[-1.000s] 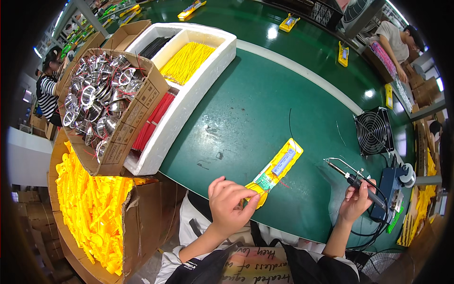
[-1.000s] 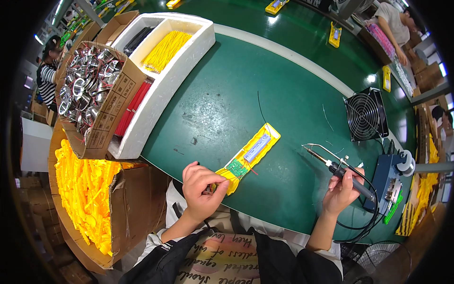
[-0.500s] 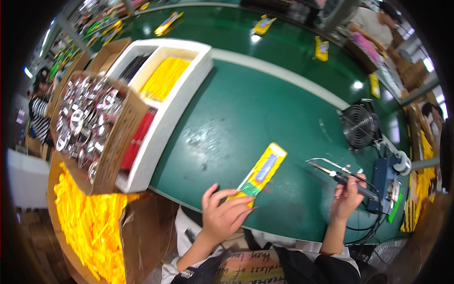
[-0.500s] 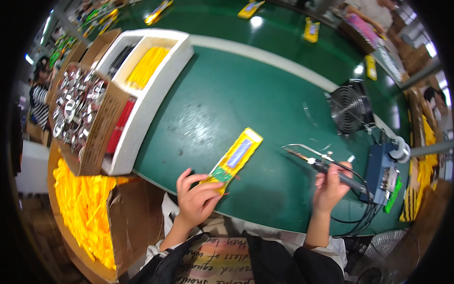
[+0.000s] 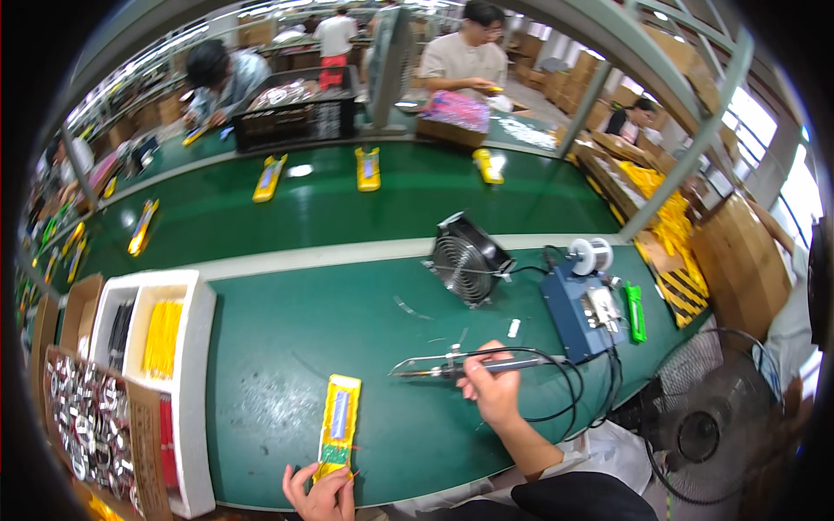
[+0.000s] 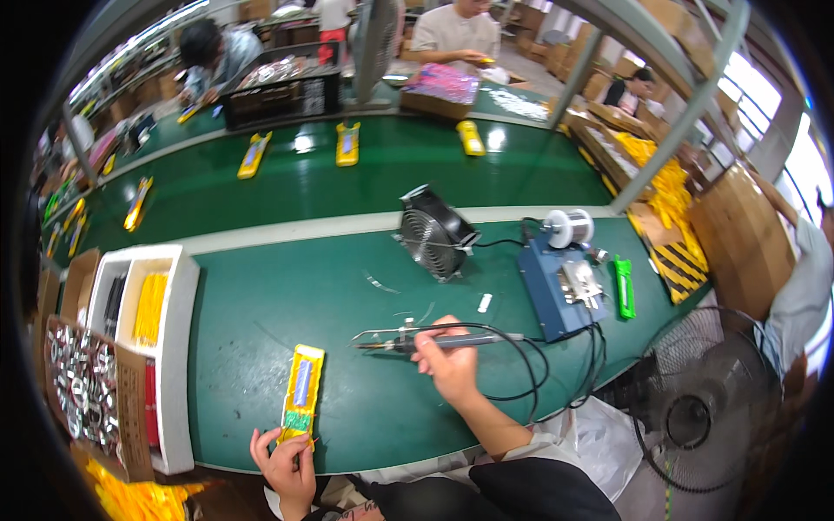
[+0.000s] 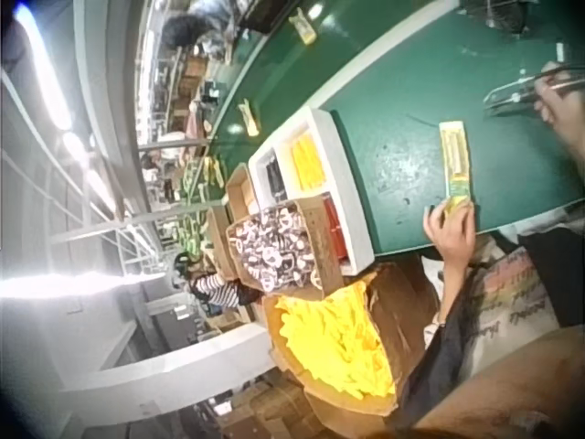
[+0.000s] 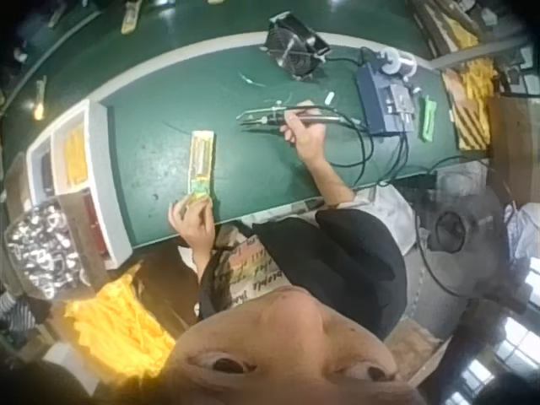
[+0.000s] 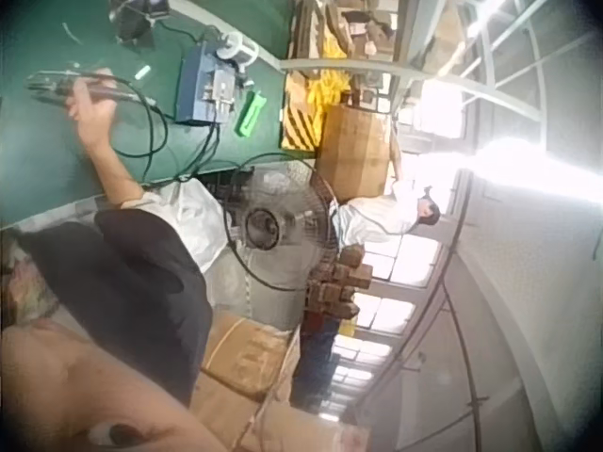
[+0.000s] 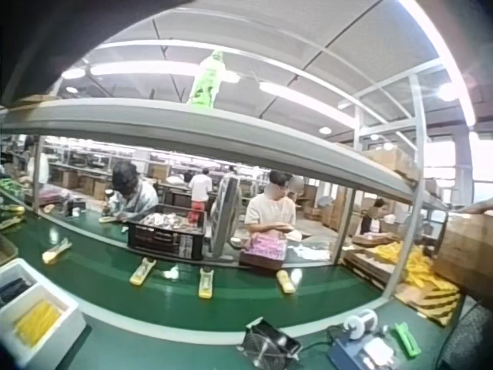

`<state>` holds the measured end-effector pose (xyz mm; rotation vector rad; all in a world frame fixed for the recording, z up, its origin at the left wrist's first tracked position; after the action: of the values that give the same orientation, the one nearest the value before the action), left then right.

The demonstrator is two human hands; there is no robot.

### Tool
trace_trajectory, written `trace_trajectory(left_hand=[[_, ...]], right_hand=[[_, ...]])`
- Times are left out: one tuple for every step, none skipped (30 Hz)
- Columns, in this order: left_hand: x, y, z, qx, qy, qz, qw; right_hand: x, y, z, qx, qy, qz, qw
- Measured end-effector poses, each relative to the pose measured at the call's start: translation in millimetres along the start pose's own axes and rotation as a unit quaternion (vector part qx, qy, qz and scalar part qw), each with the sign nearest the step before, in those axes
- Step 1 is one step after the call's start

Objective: The person picks flashlight housings from a conveyor belt, takes reflectors from a container, and solders electrical wires to circuit boards using a soldering iron. The person then places the assembled flashlights back onto the conveyor belt.

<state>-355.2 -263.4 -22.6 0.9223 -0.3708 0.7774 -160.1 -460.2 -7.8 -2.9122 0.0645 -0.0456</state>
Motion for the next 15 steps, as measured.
trace_trajectory(left_hand=[[-1.0,0.1,-0.8,0.007,-0.010,-0.004,1.000],[0.8,0.2,1.1,0.024,-0.013,-0.006,1.000],[5.4,3.0,3.8,0.024,-0.021,0.000,0.999],[10.3,5.9,6.7,0.025,-0.030,0.006,0.999],[13.1,6.5,10.7,0.029,-0.031,0.008,0.999],[15.7,4.3,14.8,0.022,-0.036,0.010,0.999],[18.7,2.9,18.5,0.014,-0.039,0.013,0.999],[19.4,0.9,17.7,0.004,-0.058,0.013,0.998],[18.8,1.4,18.0,0.005,-0.054,0.019,0.998],[18.1,0.3,18.1,0.006,-0.050,0.024,0.998],[16.3,0.7,18.1,0.016,-0.054,0.030,0.998],[16.0,-0.6,19.3,0.008,-0.062,0.028,0.998],[15.6,-0.2,20.7,0.021,-0.061,0.027,0.998],[16.4,-0.1,21.8,0.033,-0.059,0.025,0.997],[18.3,0.3,25.0,0.046,-0.095,0.027,0.994]], right_hand=[[-0.6,-1.2,2.1,0.001,-0.010,0.005,1.000],[-0.4,-5.0,1.2,0.017,-0.005,-0.010,1.000],[0.3,-6.9,1.0,0.011,0.002,-0.014,1.000],[2.0,-7.6,2.2,0.014,0.014,-0.016,1.000],[3.3,-6.1,3.4,0.009,-0.002,-0.026,1.000],[2.8,-2.8,2.3,0.029,0.013,-0.014,0.999],[3.0,-0.7,-0.3,0.038,0.022,-0.005,0.999],[5.6,1.1,0.4,0.014,0.012,-0.020,1.000],[7.2,-0.5,1.6,0.022,0.015,-0.023,0.999],[8.6,-0.4,2.1,0.029,0.019,-0.028,0.999],[8.7,-0.4,2.3,0.030,0.026,-0.018,0.999],[8.7,0.2,2.4,0.025,0.026,-0.015,0.999],[7.7,-0.1,2.4,0.020,0.025,-0.014,0.999],[6.8,-0.1,1.1,0.019,0.029,-0.009,0.999],[5.9,0.0,-0.5,0.019,0.029,-0.005,0.999]])
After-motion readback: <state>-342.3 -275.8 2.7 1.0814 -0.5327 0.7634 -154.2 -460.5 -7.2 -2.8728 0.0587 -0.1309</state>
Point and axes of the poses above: each hand's wrist, its own x-axis towards the middle knuckle, its own y-axis out of the back of the hand, z = x × y, the point moved 3 cm from there along x, towards the middle knuckle, and after that the axes turned 13 degrees about z, right-handed, at the moved point
